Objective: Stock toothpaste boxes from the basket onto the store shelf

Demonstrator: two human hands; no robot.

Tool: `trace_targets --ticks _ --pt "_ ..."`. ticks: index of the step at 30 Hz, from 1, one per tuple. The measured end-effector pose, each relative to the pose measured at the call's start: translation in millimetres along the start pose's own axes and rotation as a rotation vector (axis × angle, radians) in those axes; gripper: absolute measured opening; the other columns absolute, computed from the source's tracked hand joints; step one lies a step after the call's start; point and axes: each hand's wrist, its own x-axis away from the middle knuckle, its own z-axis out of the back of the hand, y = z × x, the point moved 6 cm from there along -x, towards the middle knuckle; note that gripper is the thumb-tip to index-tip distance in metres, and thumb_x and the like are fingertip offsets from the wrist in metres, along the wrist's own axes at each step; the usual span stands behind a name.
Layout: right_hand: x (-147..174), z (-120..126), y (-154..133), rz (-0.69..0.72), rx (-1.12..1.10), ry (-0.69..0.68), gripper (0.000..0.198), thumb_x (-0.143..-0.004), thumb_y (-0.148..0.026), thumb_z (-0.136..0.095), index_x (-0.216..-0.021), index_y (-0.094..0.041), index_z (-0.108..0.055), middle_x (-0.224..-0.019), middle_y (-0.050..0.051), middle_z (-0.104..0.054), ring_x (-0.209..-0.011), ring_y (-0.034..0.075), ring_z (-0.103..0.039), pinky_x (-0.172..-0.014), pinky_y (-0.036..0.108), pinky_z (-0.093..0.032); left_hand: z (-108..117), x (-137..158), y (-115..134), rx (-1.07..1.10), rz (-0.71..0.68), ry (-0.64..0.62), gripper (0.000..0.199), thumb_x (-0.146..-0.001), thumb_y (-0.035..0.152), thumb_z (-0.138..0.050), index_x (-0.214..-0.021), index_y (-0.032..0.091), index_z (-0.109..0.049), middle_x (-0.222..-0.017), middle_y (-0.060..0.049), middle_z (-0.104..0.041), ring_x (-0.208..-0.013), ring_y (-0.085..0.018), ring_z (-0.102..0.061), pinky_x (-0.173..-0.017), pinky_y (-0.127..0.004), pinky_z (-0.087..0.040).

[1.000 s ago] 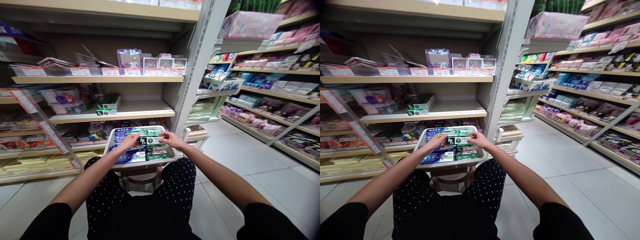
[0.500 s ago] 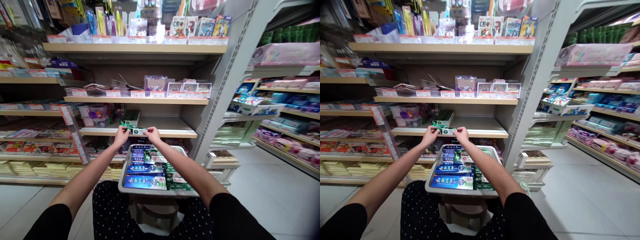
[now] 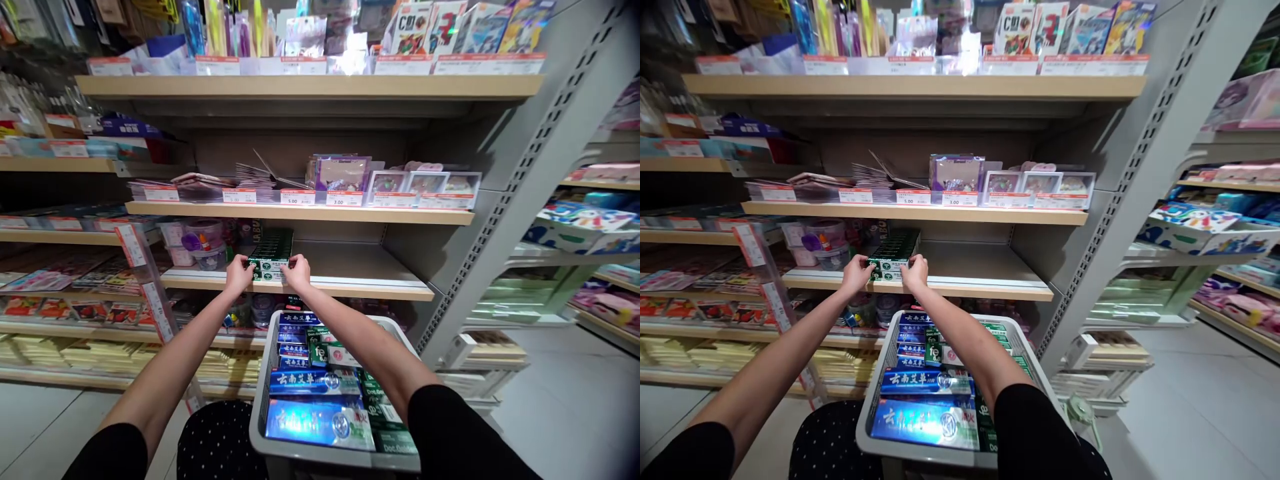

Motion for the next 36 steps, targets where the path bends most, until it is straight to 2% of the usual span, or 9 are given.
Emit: trace_targets --ticks 6,12,19,25,30,33,36 --pt "-8.0 -1.5 5.2 -0.013 -0.003 0.009 0.024 -0.075 -0.030 -0.069 -0.091 -0.019 -0.056 -0.099 0.010 -0.064 -0.094 0.024 -0.061 -0.088 0.036 -0.048 -7.2 -5.1 -1.8 0.170 0.060 0.013 0.022 -0.074 0.020 -0.068 -0.093 0.016 -0.059 -0.094 -0.010 -0.072 -0.087 -0.021 -0.069 -0.082 -0.031 -0.053" --pt "-15.2 -2.2 13.3 -0.043 -0.064 0.037 0.018 -0.074 -0.029 -0.069 -0.085 -0.020 -0.059 -0.090 0.007 -0.069 -0.086 0.022 -0.064 -0.082 0.034 -0.050 -14.5 -7.0 -2.7 0.286 0.068 0.025 0.019 -0.074 0.021 -0.068 -0.092 0.014 -0.065 -0.093 -0.009 -0.074 -0.091 -0.022 -0.070 -0.085 -0.031 -0.053" --pt "-21.3 -5.7 21.0 -0.003 -0.108 0.046 0.015 -0.076 -0.031 -0.068 -0.084 -0.020 -0.062 -0.088 0.006 -0.070 -0.084 0.021 -0.066 -0.080 0.033 -0.051 -18.5 -8.1 -6.6 0.273 0.050 0.072 0.024 -0.074 0.024 -0.069 -0.096 0.014 -0.069 -0.095 -0.010 -0.075 -0.092 -0.023 -0.070 -0.083 -0.030 -0.053" --pt "-20.9 -8.0 23.9 0.004 -0.082 0.044 0.016 -0.078 -0.031 -0.065 -0.090 -0.019 -0.062 -0.093 0.008 -0.070 -0.089 0.023 -0.065 -0.084 0.034 -0.050 -20.8 -5.0 -5.2 0.213 0.052 0.097 0.024 -0.077 0.027 -0.067 -0.099 0.014 -0.068 -0.094 -0.010 -0.075 -0.091 -0.024 -0.070 -0.083 -0.031 -0.053" --pt "-21.1 -9.3 24.0 0.009 -0.121 0.043 0.016 -0.077 -0.029 -0.067 -0.087 -0.020 -0.060 -0.090 0.006 -0.070 -0.086 0.021 -0.066 -0.082 0.032 -0.051 -24.4 -4.0 -6.9 0.194 0.052 0.101 0.028 -0.079 0.027 -0.066 -0.103 0.014 -0.066 -0.093 -0.011 -0.074 -0.088 -0.023 -0.070 -0.082 -0.032 -0.054" --pt "-22.8 -3.2 23.4 0.006 -0.166 0.019 0.021 -0.073 -0.030 -0.072 -0.087 -0.019 -0.060 -0.091 0.005 -0.070 -0.086 0.019 -0.067 -0.082 0.031 -0.052 -27.2 -4.5 -10.7 0.224 0.055 0.075 0.033 -0.079 0.026 -0.066 -0.110 0.013 -0.063 -0.100 -0.011 -0.073 -0.092 -0.022 -0.069 -0.087 -0.032 -0.053" --pt "-24.4 19.7 24.4 0.055 -0.226 0.009 0.029 -0.069 -0.031 -0.075 -0.089 -0.019 -0.058 -0.094 0.004 -0.069 -0.088 0.017 -0.067 -0.083 0.031 -0.054 -26.3 -1.9 -15.0 0.300 0.047 0.081 0.040 -0.079 0.025 -0.066 -0.116 0.012 -0.059 -0.109 -0.013 -0.069 -0.100 -0.022 -0.066 -0.090 -0.033 -0.053"
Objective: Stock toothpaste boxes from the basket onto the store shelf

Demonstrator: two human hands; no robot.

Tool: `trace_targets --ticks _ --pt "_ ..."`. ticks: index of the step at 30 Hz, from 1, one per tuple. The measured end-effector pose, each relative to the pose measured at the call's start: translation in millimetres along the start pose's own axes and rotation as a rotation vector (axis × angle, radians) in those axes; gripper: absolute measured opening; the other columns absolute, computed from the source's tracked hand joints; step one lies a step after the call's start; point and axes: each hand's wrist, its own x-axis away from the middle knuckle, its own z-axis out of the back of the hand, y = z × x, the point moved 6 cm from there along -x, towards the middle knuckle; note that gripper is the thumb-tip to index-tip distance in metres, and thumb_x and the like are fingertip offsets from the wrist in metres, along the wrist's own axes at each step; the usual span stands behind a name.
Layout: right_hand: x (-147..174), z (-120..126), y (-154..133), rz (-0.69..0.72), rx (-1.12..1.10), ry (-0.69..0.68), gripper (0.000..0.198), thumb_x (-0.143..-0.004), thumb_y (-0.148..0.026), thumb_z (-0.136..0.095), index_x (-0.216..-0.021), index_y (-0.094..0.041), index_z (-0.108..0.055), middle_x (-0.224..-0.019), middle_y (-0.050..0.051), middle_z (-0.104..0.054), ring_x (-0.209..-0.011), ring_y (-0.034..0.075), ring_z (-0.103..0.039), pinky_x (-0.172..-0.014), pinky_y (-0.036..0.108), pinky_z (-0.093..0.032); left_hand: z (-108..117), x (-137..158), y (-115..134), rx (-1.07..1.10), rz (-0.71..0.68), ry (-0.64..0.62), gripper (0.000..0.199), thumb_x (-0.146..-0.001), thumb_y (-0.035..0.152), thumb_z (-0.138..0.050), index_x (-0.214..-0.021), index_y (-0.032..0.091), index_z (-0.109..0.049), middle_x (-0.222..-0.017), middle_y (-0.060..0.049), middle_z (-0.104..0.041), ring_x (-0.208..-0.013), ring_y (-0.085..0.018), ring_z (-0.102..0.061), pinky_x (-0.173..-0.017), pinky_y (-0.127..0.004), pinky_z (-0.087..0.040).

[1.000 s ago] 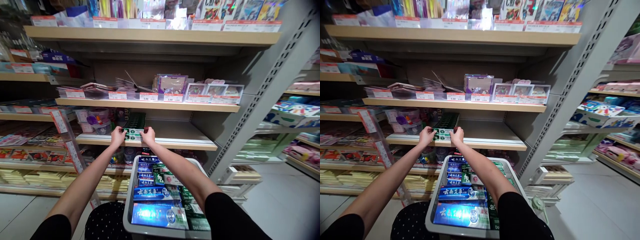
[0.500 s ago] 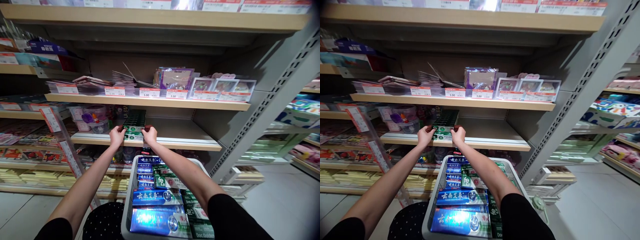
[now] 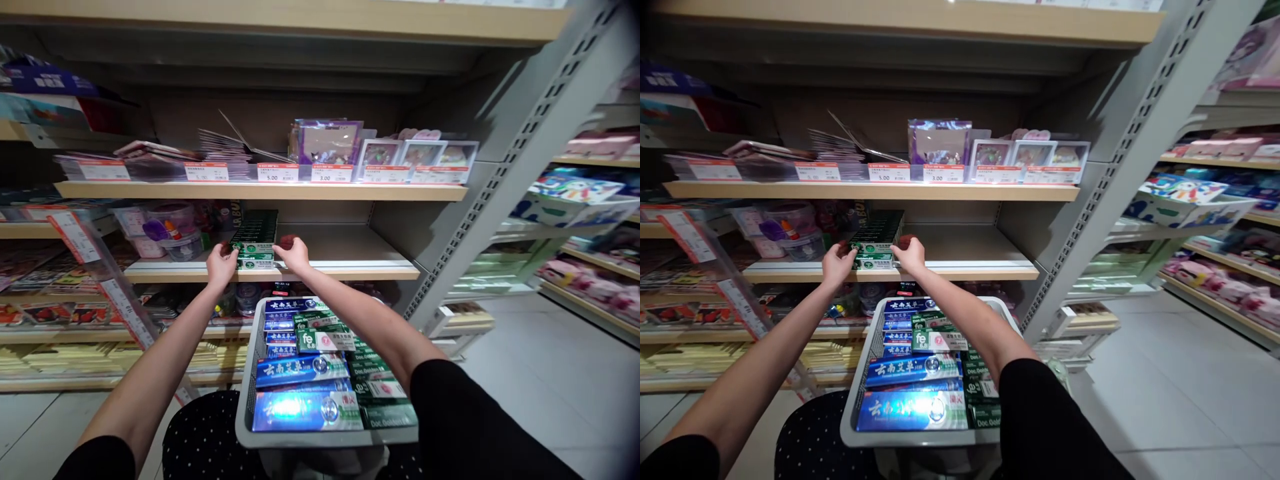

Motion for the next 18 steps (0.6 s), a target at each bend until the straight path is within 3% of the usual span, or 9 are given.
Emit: trace_targets --ticks 4,9,13,16,18 --pt "6.4 59.5 0.8 0.069 -0.104 -0.029 0.031 -0.067 -0.029 -0.076 -0.089 -0.019 -0.058 -0.091 0.004 -0.069 -0.088 0.018 -0.067 -0.084 0.033 -0.055 15.0 14.3 12.4 -0.038 -0.118 0.113 0.044 -0.078 0.024 -0.066 -0.119 0.013 -0.058 -0.118 -0.013 -0.060 -0.105 -0.022 -0.062 -0.092 -0.036 -0.052" --pt "36.7 155.7 19.2 0.099 -0.086 -0.006 0.030 -0.067 -0.032 -0.075 -0.088 -0.019 -0.059 -0.091 0.006 -0.068 -0.088 0.020 -0.067 -0.087 0.039 -0.054 21.9 54.3 61.5 -0.077 -0.338 0.185 0.037 -0.081 0.021 -0.061 -0.119 0.017 -0.057 -0.121 -0.011 -0.054 -0.114 -0.023 -0.054 -0.095 -0.037 -0.049" --pt "72.5 213.4 50.1 0.013 -0.055 0.007 0.028 -0.068 -0.031 -0.073 -0.088 -0.018 -0.058 -0.092 0.007 -0.067 -0.088 0.020 -0.066 -0.088 0.041 -0.053 -4.4 101.4 104.5 0.003 -0.447 0.053 0.030 -0.085 0.019 -0.057 -0.114 0.018 -0.058 -0.121 -0.010 -0.055 -0.114 -0.022 -0.054 -0.092 -0.034 -0.050" --pt "105.5 239.2 71.4 -0.057 0.005 -0.021 0.026 -0.070 -0.030 -0.071 -0.090 -0.018 -0.059 -0.094 0.007 -0.067 -0.087 0.019 -0.065 -0.087 0.039 -0.053 -35.8 148.3 130.8 0.040 -0.504 -0.133 0.022 -0.086 0.019 -0.055 -0.107 0.019 -0.061 -0.115 -0.008 -0.060 -0.112 -0.020 -0.056 -0.090 -0.033 -0.050" --pt "129.3 248.4 79.4 -0.088 0.069 -0.113 0.026 -0.073 -0.032 -0.069 -0.092 -0.018 -0.060 -0.094 0.006 -0.067 -0.086 0.018 -0.064 -0.084 0.038 -0.053 -56.8 184.2 143.5 0.059 -0.524 -0.297 0.017 -0.088 0.020 -0.054 -0.102 0.020 -0.063 -0.110 -0.006 -0.062 -0.108 -0.020 -0.058 -0.089 -0.034 -0.050"
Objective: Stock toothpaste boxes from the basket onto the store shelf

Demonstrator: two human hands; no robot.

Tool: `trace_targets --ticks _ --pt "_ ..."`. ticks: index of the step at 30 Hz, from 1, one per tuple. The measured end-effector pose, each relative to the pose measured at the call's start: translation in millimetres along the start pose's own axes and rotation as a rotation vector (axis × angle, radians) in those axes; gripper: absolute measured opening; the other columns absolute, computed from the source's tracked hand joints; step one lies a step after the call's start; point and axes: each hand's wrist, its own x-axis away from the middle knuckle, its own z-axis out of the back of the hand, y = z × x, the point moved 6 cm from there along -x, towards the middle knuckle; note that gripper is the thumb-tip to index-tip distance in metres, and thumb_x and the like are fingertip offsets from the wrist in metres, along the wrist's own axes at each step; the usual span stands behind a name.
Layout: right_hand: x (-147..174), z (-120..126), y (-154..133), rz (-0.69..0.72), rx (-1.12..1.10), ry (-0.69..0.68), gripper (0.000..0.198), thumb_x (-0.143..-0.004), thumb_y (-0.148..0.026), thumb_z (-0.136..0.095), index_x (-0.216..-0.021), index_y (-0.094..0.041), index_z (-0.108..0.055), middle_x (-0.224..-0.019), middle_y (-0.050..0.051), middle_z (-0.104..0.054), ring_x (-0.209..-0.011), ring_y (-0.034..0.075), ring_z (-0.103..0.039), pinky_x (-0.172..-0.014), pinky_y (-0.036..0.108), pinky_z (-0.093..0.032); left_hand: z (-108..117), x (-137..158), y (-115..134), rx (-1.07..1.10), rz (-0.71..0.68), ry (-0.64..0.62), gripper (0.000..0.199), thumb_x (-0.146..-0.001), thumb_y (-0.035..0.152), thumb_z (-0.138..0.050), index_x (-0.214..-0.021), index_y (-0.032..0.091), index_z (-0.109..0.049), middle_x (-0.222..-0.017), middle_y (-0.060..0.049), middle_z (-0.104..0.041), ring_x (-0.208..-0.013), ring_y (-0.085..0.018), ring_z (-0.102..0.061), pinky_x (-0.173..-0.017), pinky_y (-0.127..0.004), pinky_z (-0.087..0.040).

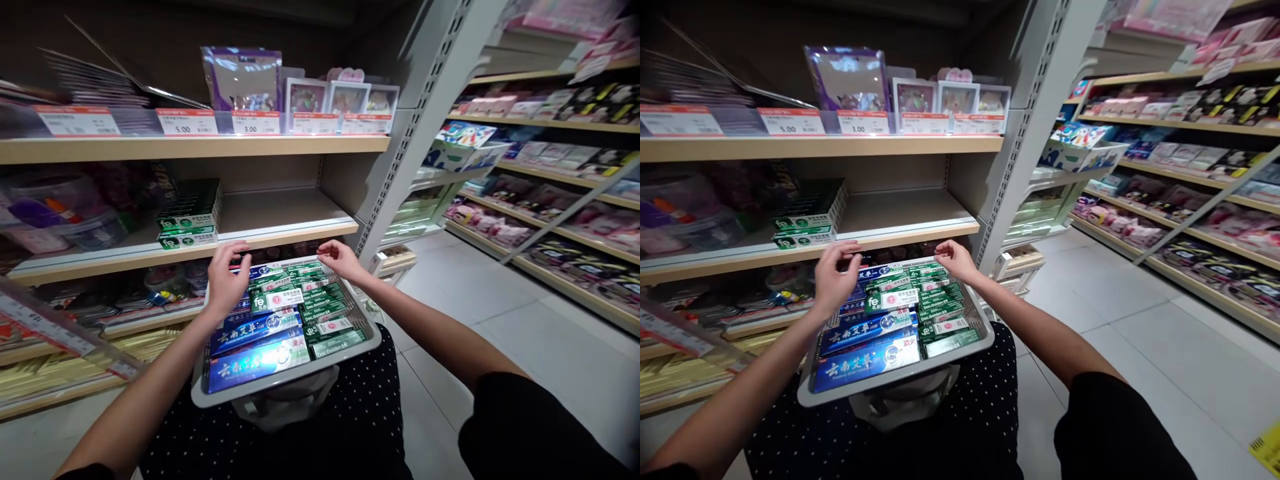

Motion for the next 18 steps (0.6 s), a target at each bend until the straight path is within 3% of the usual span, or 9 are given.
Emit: trace_targets --ticks 2,5,9,13,18 --pt "24.5 1.6 4.4 -0.021 0.056 -0.169 0.026 -0.076 -0.034 -0.067 -0.095 -0.018 -0.060 -0.095 0.006 -0.066 -0.086 0.018 -0.064 -0.081 0.036 -0.053 -27.9 21.4 23.2 0.056 -0.014 -0.173 0.015 -0.089 0.022 -0.052 -0.099 0.021 -0.064 -0.107 -0.006 -0.064 -0.105 -0.020 -0.059 -0.090 -0.035 -0.049" --pt "62.8 1.2 3.9 -0.074 0.141 -0.539 0.029 -0.079 -0.038 -0.065 -0.099 -0.018 -0.060 -0.095 0.006 -0.067 -0.084 0.017 -0.064 -0.076 0.032 -0.052 -63.4 56.7 52.3 0.138 -0.039 -0.481 0.018 -0.093 0.025 -0.048 -0.100 0.022 -0.065 -0.103 -0.005 -0.066 -0.100 -0.019 -0.061 -0.086 -0.034 -0.049" --pt "107.2 7.2 2.8 -0.146 0.457 -0.939 0.044 -0.070 -0.049 -0.074 -0.099 -0.018 -0.062 -0.089 0.004 -0.067 -0.077 0.018 -0.062 -0.064 0.027 -0.046 -99.5 103.9 76.8 0.094 -0.117 -0.946 0.028 -0.093 0.036 -0.050 -0.114 0.024 -0.062 -0.109 -0.006 -0.067 -0.100 -0.022 -0.061 -0.087 -0.035 -0.047" --pt "129.2 8.1 1.7 -0.109 0.768 -0.999 0.058 -0.061 -0.054 -0.079 -0.103 -0.017 -0.064 -0.094 0.008 -0.065 -0.080 0.023 -0.060 -0.061 0.028 -0.041 -118.3 131.3 84.7 -0.138 -0.225 -1.157 0.043 -0.090 0.052 -0.050 -0.112 0.018 -0.065 -0.101 -0.011 -0.068 -0.097 -0.028 -0.061 -0.090 -0.043 -0.042" --pt "140.2 -0.1 0.1 -0.005 0.804 -1.011 0.066 -0.056 -0.040 -0.086 -0.113 -0.017 -0.062 -0.111 0.012 -0.059 -0.092 0.026 -0.059 -0.067 0.028 -0.042 -123.4 136.4 89.0 -0.222 -0.269 -1.168 0.054 -0.089 0.061 -0.043 -0.101 0.015 -0.067 -0.097 -0.012 -0.065 -0.093 -0.028 -0.058 -0.091 -0.044 -0.040"
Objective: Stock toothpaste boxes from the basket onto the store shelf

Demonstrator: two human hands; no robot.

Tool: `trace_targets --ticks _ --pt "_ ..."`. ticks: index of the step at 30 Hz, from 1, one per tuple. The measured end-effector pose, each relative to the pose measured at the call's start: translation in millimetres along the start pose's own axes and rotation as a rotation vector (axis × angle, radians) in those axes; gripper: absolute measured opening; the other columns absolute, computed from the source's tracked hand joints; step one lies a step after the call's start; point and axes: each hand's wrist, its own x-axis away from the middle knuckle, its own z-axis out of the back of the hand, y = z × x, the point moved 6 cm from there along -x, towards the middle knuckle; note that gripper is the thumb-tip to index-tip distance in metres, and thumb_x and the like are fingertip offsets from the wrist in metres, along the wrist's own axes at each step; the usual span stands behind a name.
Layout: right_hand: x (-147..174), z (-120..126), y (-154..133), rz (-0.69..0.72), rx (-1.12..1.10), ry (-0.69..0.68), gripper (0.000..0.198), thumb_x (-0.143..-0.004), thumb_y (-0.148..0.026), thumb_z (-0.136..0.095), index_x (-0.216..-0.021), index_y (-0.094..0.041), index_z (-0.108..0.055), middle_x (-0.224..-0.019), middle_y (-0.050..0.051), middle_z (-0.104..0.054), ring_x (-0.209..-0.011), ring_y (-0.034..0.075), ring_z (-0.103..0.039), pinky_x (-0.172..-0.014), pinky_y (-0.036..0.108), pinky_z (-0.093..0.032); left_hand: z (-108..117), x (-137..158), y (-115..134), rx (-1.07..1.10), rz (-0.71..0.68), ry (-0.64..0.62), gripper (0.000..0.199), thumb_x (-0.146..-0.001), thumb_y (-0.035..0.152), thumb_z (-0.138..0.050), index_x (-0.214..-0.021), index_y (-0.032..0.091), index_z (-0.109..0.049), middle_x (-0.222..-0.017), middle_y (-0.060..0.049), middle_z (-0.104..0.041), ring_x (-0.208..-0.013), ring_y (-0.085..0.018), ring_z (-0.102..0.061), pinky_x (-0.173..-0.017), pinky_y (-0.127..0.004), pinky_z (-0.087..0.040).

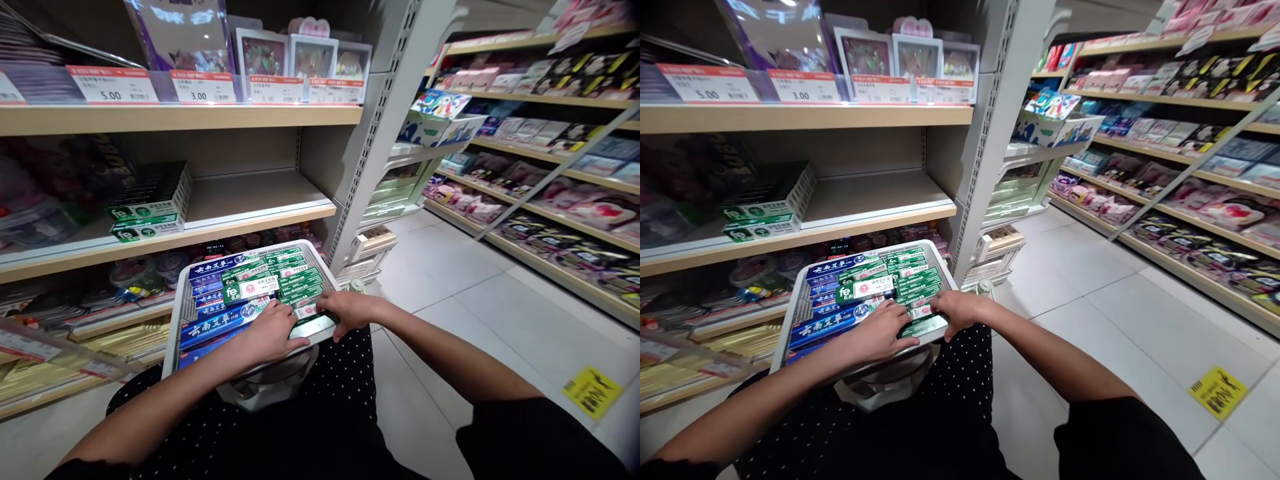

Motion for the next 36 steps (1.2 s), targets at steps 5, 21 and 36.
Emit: trace_targets --ticks 5,21,36 --pt "3.3 4.6 14.0 0.043 -0.188 -0.026 0.046 -0.069 -0.037 -0.078 -0.108 -0.018 -0.064 -0.094 0.005 -0.062 -0.081 0.019 -0.057 -0.064 0.024 -0.040 0.7 2.9 -8.1 0.116 0.025 -0.006 0.047 -0.088 0.059 -0.047 -0.105 0.019 -0.066 -0.103 -0.009 -0.064 -0.100 -0.027 -0.056 -0.093 -0.041 -0.040" --pt "18.0 17.1 36.8 -0.041 -0.901 0.060 0.048 -0.073 -0.049 -0.073 -0.106 -0.016 -0.059 -0.085 0.002 -0.062 -0.074 0.014 -0.060 -0.064 0.026 -0.050 20.0 10.4 -35.4 0.650 0.237 0.246 0.039 -0.088 0.044 -0.055 -0.121 0.025 -0.062 -0.111 -0.007 -0.066 -0.099 -0.023 -0.062 -0.087 -0.038 -0.050" --pt "-117.2 113.4 -13.5 0.151 -0.924 0.997 0.037 -0.075 -0.039 -0.071 -0.103 -0.019 -0.057 -0.100 0.006 -0.063 -0.091 0.017 -0.063 -0.085 0.034 -0.054 90.1 65.5 -184.9 0.801 0.539 1.192 0.036 -0.078 0.039 -0.067 -0.104 0.016 -0.058 -0.103 -0.009 -0.066 -0.091 -0.019 -0.067 -0.085 -0.036 -0.055"
